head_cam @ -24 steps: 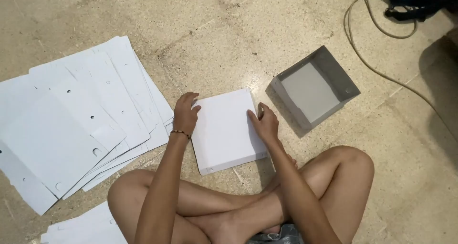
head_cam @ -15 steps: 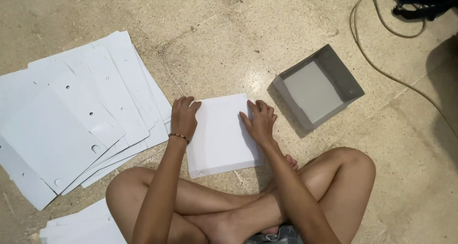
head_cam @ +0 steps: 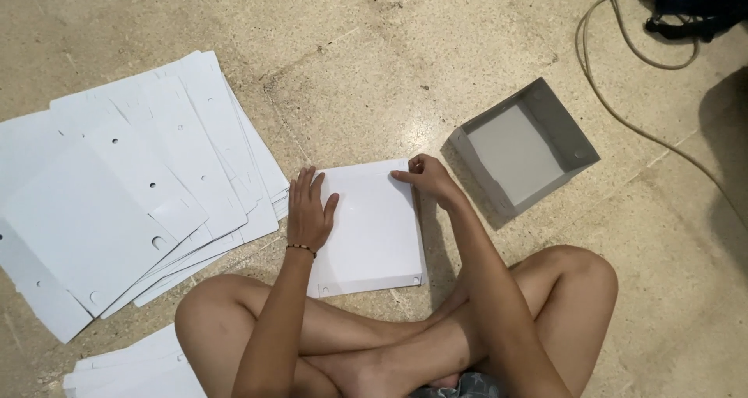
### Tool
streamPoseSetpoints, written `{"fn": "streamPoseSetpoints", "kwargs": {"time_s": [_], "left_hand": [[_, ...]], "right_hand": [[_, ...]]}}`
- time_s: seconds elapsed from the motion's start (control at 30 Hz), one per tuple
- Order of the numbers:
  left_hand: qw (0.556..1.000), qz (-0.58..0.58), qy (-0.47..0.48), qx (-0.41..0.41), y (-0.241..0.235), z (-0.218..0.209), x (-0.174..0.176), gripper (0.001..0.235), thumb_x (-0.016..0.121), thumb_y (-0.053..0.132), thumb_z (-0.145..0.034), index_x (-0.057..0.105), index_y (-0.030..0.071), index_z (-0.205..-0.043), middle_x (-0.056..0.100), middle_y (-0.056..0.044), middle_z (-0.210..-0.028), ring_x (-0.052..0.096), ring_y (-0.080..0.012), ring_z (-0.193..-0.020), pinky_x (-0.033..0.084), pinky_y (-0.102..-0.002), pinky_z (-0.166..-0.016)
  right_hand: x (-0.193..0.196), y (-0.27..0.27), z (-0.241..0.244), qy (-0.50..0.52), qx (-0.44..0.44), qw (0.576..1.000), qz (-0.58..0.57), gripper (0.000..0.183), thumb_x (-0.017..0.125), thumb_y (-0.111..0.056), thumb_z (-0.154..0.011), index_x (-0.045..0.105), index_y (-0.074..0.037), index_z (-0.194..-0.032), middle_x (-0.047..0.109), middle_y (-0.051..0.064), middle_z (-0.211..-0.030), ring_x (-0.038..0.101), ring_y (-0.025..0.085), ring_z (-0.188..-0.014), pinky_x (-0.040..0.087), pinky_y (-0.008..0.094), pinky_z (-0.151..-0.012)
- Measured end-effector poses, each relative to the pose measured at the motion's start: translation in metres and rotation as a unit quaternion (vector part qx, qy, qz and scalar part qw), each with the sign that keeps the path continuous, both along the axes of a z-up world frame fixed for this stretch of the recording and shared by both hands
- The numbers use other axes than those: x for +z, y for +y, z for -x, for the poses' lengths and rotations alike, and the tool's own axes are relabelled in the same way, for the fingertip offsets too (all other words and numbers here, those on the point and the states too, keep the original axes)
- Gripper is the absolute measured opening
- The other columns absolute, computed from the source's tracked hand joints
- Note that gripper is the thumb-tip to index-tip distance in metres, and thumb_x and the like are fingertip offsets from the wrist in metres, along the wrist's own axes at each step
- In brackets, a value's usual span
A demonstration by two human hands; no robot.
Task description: The person sits on the floor and folds a flat white cardboard sheet into a small box using a pre-assembled box as a template. They fold the sides, tuck the tabs, and close the box. After completing one box, they pick up another flat sheet to begin the next.
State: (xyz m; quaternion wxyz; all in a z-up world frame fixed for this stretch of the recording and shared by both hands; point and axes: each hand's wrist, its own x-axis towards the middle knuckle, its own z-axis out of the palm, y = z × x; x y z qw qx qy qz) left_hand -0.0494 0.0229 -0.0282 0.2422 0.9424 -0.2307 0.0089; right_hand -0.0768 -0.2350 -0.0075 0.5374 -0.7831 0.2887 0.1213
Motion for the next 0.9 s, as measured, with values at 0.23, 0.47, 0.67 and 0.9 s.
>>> {"fn": "streamPoseSetpoints", "kwargs": {"time_s": [0.23, 0.47, 0.67, 0.9], "left_hand": [[0.999, 0.04, -0.011, -0.004, 0.003, 0.002, 0.003, 0.057, 0.036, 0.053, -0.09, 0.041, 0.008, -0.125, 0.037, -0.013, -0.134, 0.03, -0.0285, -0.131, 0.017, -0.043, -0.111], [0.999, 0.037, -0.023, -0.006, 0.003, 0.003, 0.002, 0.06, 0.041, 0.055, -0.087, 0.043, 0.008, -0.124, 0.038, -0.013, -0.133, 0.03, -0.0294, -0.13, 0.018, -0.044, -0.111], [1.0, -0.006, -0.015, -0.006, -0.001, 0.002, 0.01, 0.062, 0.042, 0.06, -0.085, 0.045, 0.013, -0.126, 0.037, -0.011, -0.135, 0.029, -0.0278, -0.131, 0.017, -0.043, -0.111], [0.996, -0.066, -0.058, 0.0, -0.002, 0.001, -0.004, 0.063, 0.04, 0.063, -0.084, 0.045, 0.022, -0.131, 0.038, -0.008, -0.138, 0.03, -0.0262, -0.131, 0.018, -0.043, -0.11]], "right_hand": [[0.049, -0.007, -0.007, 0.018, -0.035, 0.93, -0.365, 0.019, 0.065, -0.015, -0.077, 0.051, -0.014, -0.064, 0.056, -0.002, -0.054, 0.058, 0.01, -0.049, 0.043, 0.022, -0.049], [0.049, -0.016, -0.011, -0.015, -0.028, 0.938, -0.345, 0.016, 0.068, -0.005, -0.072, 0.054, -0.012, -0.076, 0.061, 0.001, -0.066, 0.059, 0.009, -0.059, 0.047, 0.021, -0.056], [0.002, -0.027, -0.01, -0.134, -0.014, 0.977, -0.167, 0.049, 0.077, 0.008, -0.057, 0.057, -0.006, -0.099, 0.062, 0.01, -0.093, 0.062, 0.013, -0.074, 0.053, 0.024, -0.067], [0.049, 0.049, 0.03, -0.097, 0.249, 0.906, 0.327, 0.065, 0.047, -0.051, -0.087, 0.033, -0.011, -0.136, 0.029, 0.015, -0.142, 0.019, 0.033, -0.134, 0.007, 0.05, -0.11]]}}
